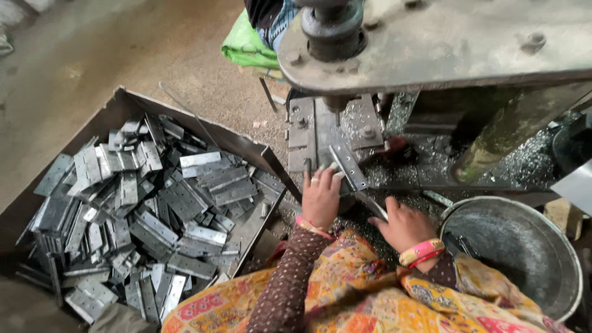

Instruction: The person sits on the floor and repeatedly picks up metal plates from a bin, places them into a press machine, and operates the lever to process them. The person then removes the processed plates and places them back into the bin.

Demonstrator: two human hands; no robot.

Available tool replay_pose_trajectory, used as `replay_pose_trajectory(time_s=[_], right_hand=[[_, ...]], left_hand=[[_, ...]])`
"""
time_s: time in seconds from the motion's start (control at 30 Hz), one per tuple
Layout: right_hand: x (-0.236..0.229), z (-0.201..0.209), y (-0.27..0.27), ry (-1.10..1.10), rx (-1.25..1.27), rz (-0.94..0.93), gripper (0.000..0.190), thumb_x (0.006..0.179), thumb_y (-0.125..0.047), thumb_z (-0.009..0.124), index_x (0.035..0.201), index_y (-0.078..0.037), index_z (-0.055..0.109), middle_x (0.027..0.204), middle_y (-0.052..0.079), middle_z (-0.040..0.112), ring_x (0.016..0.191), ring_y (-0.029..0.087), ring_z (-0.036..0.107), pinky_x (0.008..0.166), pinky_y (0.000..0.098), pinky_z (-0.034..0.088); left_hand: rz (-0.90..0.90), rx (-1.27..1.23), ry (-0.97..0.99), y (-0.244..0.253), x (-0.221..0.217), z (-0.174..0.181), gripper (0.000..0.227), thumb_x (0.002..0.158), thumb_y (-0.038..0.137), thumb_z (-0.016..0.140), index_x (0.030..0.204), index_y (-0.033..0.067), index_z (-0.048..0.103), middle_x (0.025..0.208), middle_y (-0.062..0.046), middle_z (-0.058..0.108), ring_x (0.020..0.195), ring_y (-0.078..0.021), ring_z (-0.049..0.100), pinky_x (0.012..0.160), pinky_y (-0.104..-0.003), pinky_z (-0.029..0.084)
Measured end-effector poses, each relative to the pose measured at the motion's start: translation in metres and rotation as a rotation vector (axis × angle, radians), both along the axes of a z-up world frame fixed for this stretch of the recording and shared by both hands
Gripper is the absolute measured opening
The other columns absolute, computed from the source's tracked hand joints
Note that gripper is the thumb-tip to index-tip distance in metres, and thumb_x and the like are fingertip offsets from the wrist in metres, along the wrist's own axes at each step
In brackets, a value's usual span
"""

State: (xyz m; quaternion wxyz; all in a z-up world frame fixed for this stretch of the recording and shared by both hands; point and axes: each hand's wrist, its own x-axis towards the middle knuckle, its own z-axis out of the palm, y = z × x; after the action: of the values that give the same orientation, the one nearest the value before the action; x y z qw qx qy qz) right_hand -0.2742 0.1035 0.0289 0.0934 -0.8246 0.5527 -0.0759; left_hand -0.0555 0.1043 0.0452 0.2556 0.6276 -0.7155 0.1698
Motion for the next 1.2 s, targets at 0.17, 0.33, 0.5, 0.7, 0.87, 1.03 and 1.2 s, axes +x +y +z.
replay_pose_trajectory(time_s=[0.17, 0.33, 0.5, 0.7, 0.87, 1.03, 1.2], right_hand=[[-0.004, -0.005, -0.004, -0.024, 0.023, 0.049, 0.048, 0.088, -0.054, 0.066, 0.101, -0.01, 0.053, 0.074, 0.018, 0.071, 0.069, 0.042, 0.07, 0.058, 0.0532, 0.055], [-0.001, 0.001, -0.003, 0.017, 0.072, 0.023, 0.049, 0.085, -0.052, 0.069, 0.101, -0.009, 0.051, 0.077, 0.017, 0.071, 0.072, 0.042, 0.071, 0.061, 0.051, 0.057], [-0.001, 0.0, -0.005, 0.083, 0.166, 0.024, 0.048, 0.087, -0.05, 0.069, 0.104, -0.009, 0.051, 0.078, 0.016, 0.072, 0.075, 0.039, 0.073, 0.064, 0.05, 0.058], [0.004, -0.004, -0.016, 0.19, 0.306, 0.042, 0.051, 0.085, -0.048, 0.073, 0.106, -0.006, 0.052, 0.083, 0.017, 0.074, 0.083, 0.039, 0.074, 0.072, 0.0505, 0.059], [0.002, -0.008, -0.016, 0.192, 0.287, 0.043, 0.048, 0.085, -0.047, 0.074, 0.103, -0.006, 0.055, 0.081, 0.017, 0.074, 0.082, 0.039, 0.074, 0.072, 0.0506, 0.059], [-0.012, -0.056, 0.0, 0.209, 0.241, -0.038, 0.041, 0.087, -0.043, 0.069, 0.107, -0.01, 0.055, 0.079, 0.017, 0.074, 0.078, 0.039, 0.076, 0.071, 0.0516, 0.059], [-0.022, -0.107, 0.006, 0.033, 0.234, -0.136, 0.043, 0.091, -0.049, 0.066, 0.1, -0.009, 0.057, 0.08, 0.022, 0.072, 0.077, 0.045, 0.072, 0.068, 0.0571, 0.055]], left_hand=[[0.005, -0.304, 0.271, -0.022, 0.012, 0.032, 0.017, 0.102, 0.022, 0.067, 0.108, 0.0067, 0.062, 0.119, -0.011, 0.065, 0.11, -0.0248, 0.066, 0.111, -0.05, 0.051], [0.152, 0.107, 0.001, -0.057, 0.009, 0.014, 0.033, 0.093, 0.025, 0.068, 0.121, 0.0076, 0.067, 0.117, -0.013, 0.062, 0.099, -0.0262, 0.065, 0.103, -0.054, 0.048], [0.376, 0.399, -0.052, -0.042, 0.026, 0.0, 0.053, 0.1, 0.029, 0.062, 0.139, -0.0059, 0.054, 0.156, -0.025, 0.044, 0.131, -0.0349, 0.054, 0.103, -0.044, 0.044], [0.267, 0.49, -0.095, -0.01, 0.001, 0.016, 0.07, 0.089, 0.044, 0.058, 0.14, -0.0032, 0.05, 0.15, -0.018, 0.044, 0.143, -0.0338, 0.037, 0.12, -0.056, 0.018], [0.217, 0.396, -0.007, -0.031, -0.005, 0.009, 0.054, 0.104, 0.045, 0.041, 0.123, 0.0019, 0.067, 0.153, -0.017, 0.047, 0.148, -0.0325, 0.037, 0.124, -0.056, 0.018], [0.232, 0.402, 0.011, -0.067, 0.005, 0.009, 0.052, 0.098, 0.046, 0.047, 0.109, 0.0018, 0.073, 0.15, -0.018, 0.048, 0.144, -0.034, 0.039, 0.12, -0.056, 0.022], [0.175, 0.342, 0.102, -0.052, 0.013, 0.005, 0.043, 0.101, 0.035, 0.048, 0.112, 0.0025, 0.073, 0.146, -0.014, 0.054, 0.144, -0.0338, 0.045, 0.122, -0.056, 0.023]])
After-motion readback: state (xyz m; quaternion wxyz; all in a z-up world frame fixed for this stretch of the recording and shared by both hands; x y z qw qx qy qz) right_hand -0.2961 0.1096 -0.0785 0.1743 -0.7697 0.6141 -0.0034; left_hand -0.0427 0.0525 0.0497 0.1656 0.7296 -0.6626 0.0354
